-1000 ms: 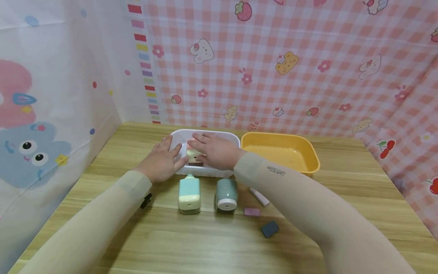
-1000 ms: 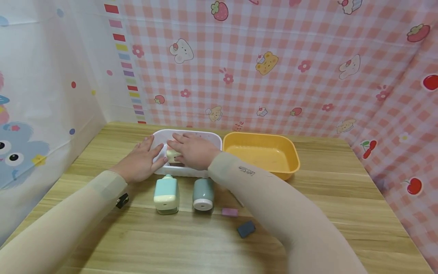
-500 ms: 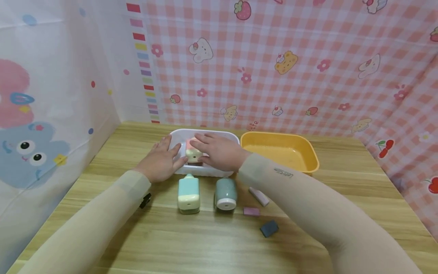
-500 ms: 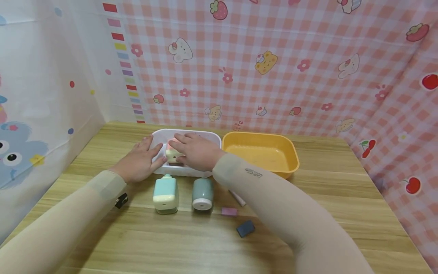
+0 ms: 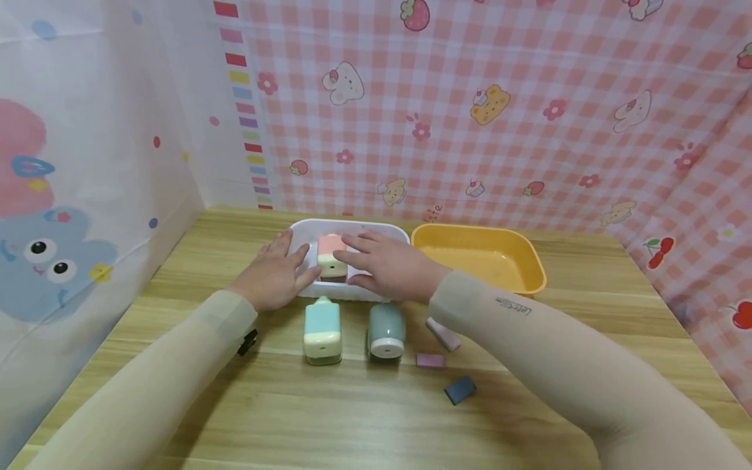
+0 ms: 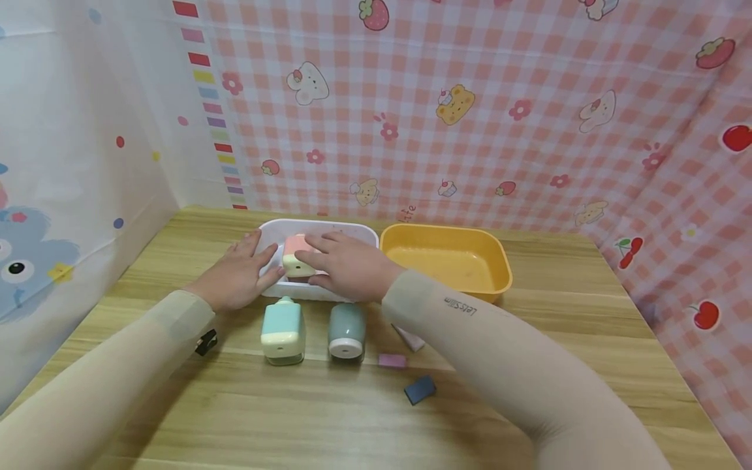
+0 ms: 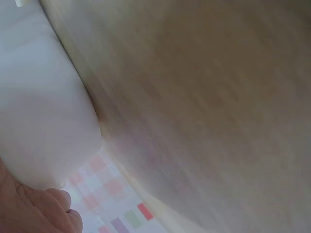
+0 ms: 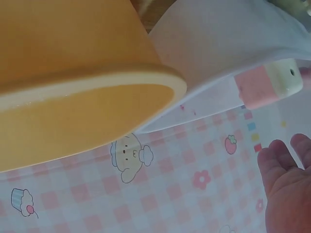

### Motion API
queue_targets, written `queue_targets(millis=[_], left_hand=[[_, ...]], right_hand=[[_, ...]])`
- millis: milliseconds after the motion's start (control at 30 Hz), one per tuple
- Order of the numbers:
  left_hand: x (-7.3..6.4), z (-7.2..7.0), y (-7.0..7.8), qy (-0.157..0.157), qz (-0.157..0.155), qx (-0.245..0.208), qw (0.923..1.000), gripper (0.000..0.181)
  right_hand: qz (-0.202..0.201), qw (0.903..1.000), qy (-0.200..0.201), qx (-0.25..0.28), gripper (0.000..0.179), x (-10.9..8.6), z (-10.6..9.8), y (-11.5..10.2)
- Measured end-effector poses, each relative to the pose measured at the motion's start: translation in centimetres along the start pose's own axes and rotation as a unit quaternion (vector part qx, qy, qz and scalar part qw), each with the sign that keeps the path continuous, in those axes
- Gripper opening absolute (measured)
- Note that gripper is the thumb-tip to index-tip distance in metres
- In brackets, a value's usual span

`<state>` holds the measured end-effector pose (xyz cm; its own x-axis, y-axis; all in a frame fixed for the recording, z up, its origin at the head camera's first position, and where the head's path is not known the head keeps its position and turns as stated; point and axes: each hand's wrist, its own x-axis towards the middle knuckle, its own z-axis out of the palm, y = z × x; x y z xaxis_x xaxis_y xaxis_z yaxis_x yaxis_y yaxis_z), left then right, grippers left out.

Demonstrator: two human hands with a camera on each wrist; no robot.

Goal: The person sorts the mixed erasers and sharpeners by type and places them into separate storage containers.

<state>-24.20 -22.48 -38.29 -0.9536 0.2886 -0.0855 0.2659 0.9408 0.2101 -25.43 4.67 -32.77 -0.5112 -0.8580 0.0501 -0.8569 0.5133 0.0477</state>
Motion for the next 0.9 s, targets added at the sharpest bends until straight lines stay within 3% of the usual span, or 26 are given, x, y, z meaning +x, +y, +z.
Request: queue_targets(millis=[400,900], left_hand=[[0.0,-0.1,0.2,-0.003,-0.002,-0.002,1.0,0.086],[0.0,-0.1,-0.1,-0.006,0.002,-0.001,1.0,0.088]], right_hand=[[-0.023,0.9994,0.024,-0.001,0.054,-3.0,-0.4,-0.7],[-0.012,0.9998,0.009,0.014,0.058,-6.7,-0.8,-1.2]])
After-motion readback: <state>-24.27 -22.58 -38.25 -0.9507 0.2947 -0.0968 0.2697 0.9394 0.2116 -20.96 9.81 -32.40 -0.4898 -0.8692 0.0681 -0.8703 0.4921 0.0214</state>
